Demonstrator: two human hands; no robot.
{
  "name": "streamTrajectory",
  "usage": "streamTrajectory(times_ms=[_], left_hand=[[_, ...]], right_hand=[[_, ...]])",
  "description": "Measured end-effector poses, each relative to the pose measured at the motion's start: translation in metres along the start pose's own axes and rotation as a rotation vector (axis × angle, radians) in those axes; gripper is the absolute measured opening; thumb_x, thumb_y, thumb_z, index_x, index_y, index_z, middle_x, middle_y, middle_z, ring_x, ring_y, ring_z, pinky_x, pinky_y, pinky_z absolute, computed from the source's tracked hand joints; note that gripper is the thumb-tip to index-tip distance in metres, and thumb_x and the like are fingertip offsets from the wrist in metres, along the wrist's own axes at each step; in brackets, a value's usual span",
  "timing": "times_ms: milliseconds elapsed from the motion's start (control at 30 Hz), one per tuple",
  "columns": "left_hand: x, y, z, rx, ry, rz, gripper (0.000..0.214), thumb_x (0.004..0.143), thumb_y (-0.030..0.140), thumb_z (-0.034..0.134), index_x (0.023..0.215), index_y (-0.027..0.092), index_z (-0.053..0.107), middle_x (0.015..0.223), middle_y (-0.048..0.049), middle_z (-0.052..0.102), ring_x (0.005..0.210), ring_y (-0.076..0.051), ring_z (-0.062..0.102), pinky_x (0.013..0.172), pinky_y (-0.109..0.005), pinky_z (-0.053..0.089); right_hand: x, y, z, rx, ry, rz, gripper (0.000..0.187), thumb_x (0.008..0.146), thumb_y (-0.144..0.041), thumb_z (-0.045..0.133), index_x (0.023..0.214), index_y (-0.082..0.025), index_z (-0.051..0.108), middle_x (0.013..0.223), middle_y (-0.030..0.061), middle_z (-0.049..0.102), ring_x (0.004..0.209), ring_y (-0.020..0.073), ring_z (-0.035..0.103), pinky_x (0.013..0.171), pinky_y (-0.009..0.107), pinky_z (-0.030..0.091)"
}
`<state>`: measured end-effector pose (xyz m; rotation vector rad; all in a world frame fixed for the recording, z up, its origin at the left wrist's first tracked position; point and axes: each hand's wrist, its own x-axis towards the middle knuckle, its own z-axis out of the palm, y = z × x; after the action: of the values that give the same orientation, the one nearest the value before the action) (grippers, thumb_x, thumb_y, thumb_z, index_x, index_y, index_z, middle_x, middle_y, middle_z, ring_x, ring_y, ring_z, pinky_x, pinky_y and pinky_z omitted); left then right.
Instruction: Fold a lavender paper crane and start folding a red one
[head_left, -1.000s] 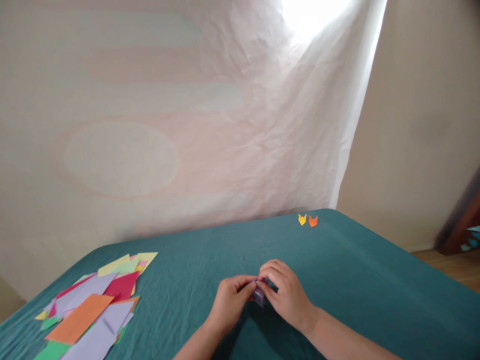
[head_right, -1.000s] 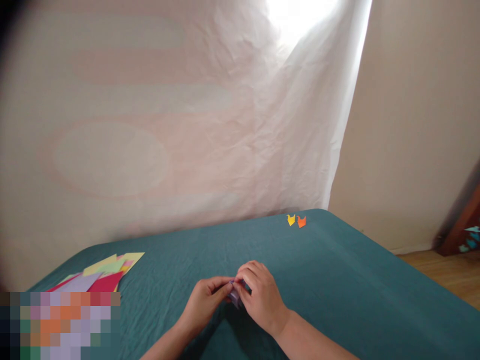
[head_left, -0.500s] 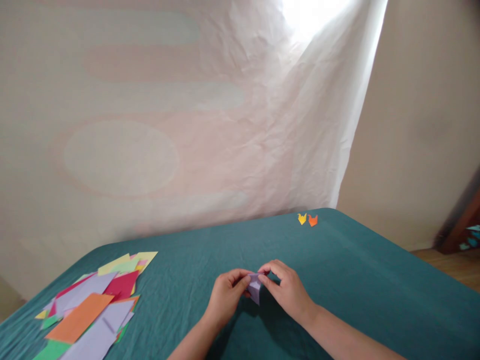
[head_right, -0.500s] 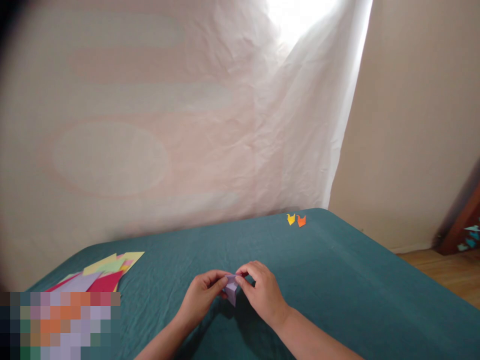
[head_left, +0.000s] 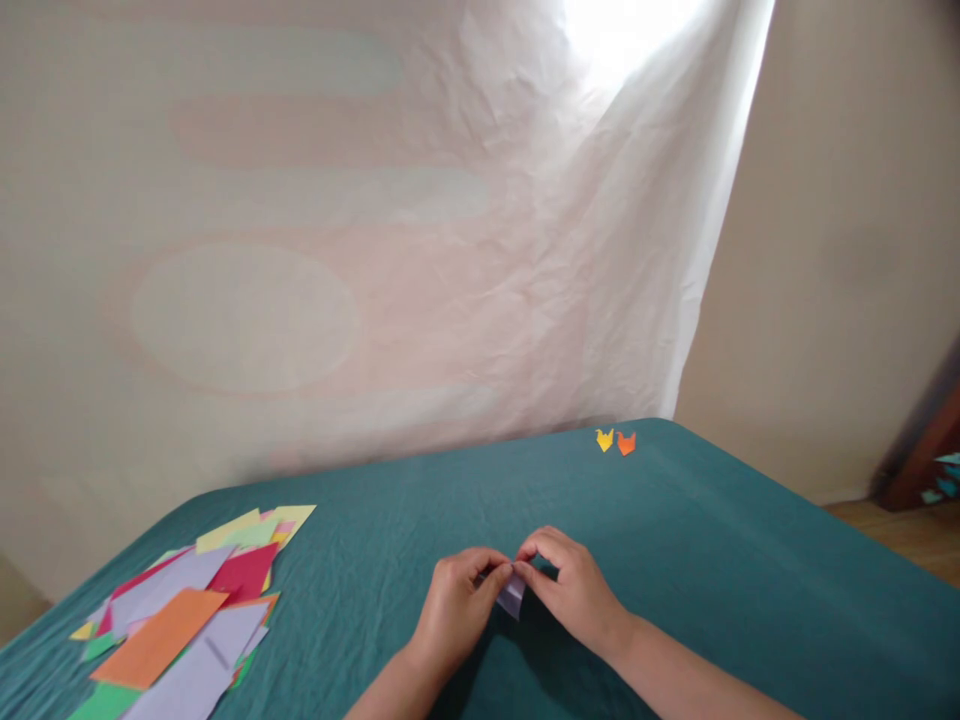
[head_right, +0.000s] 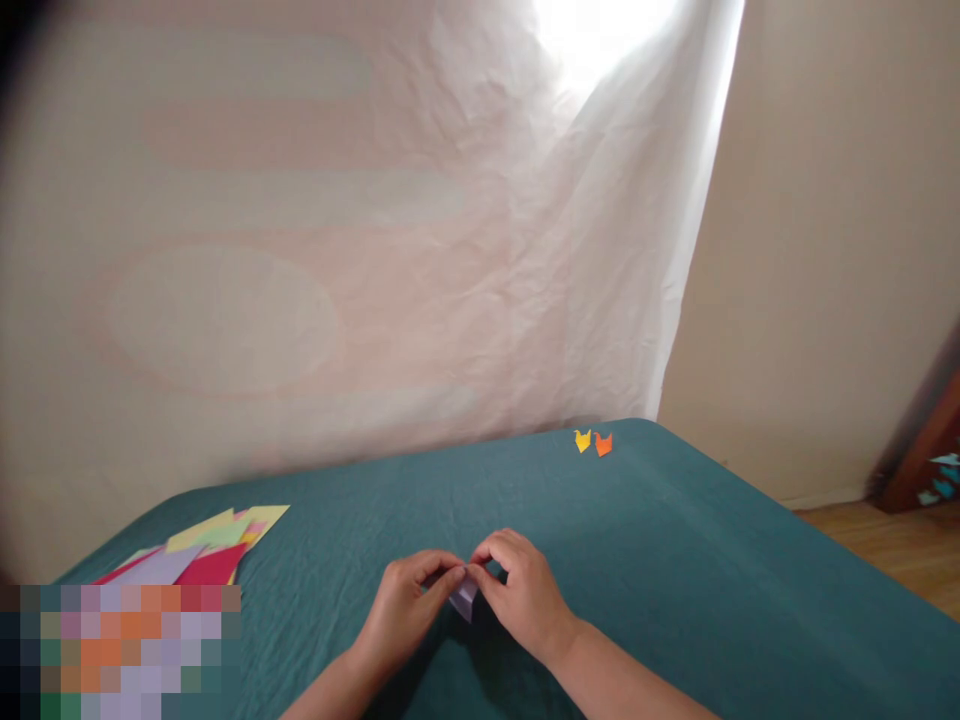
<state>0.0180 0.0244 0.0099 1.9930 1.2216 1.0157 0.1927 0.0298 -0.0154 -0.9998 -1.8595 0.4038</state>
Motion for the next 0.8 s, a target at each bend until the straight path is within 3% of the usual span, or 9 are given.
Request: streamTrajectory(times_ms=[400,633,800], left_hand=[[0.006,-0.009,-0.007,-0.010,0.034,-0.050,0.023,0.081,0.031,0.056,0.072,0.019,0.074,0.070,-0.0042,0.069,0.068,-0.019,0.061,0.064,-0.026,0.042],[0.010,-0.024,-0.008,-0.241,0.041,-0.210,0.028,0.078,0.038,0.060,0.077,0.013,0.072,0.069,-0.0056,0.066,0.064,-0.017,0.057,0.061,-0.025,0.044],[0.012,-0.025,-0.008,-0.346,0.024,-0.240,0.028,0.076,0.039,0.063,0.076,0.011,0.071,0.065,-0.0043,0.063,0.059,-0.013,0.052,0.057,-0.022,0.042]], right_hand=[[0.003,0.000,-0.002,0.090,-0.030,0.111,0.010,0.084,-0.023,0.059,0.076,-0.020,0.064,0.074,-0.0003,0.063,0.072,0.0147,0.058,0.069,0.026,0.042],[0.005,0.011,-0.006,0.265,0.004,0.281,0.021,0.088,-0.034,0.052,0.084,-0.018,0.066,0.081,0.0027,0.068,0.076,0.0176,0.061,0.071,0.027,0.045],[0.005,0.011,-0.005,0.319,-0.087,0.306,0.022,0.087,-0.035,0.052,0.090,-0.019,0.067,0.083,0.0025,0.069,0.075,0.0170,0.061,0.069,0.026,0.045]])
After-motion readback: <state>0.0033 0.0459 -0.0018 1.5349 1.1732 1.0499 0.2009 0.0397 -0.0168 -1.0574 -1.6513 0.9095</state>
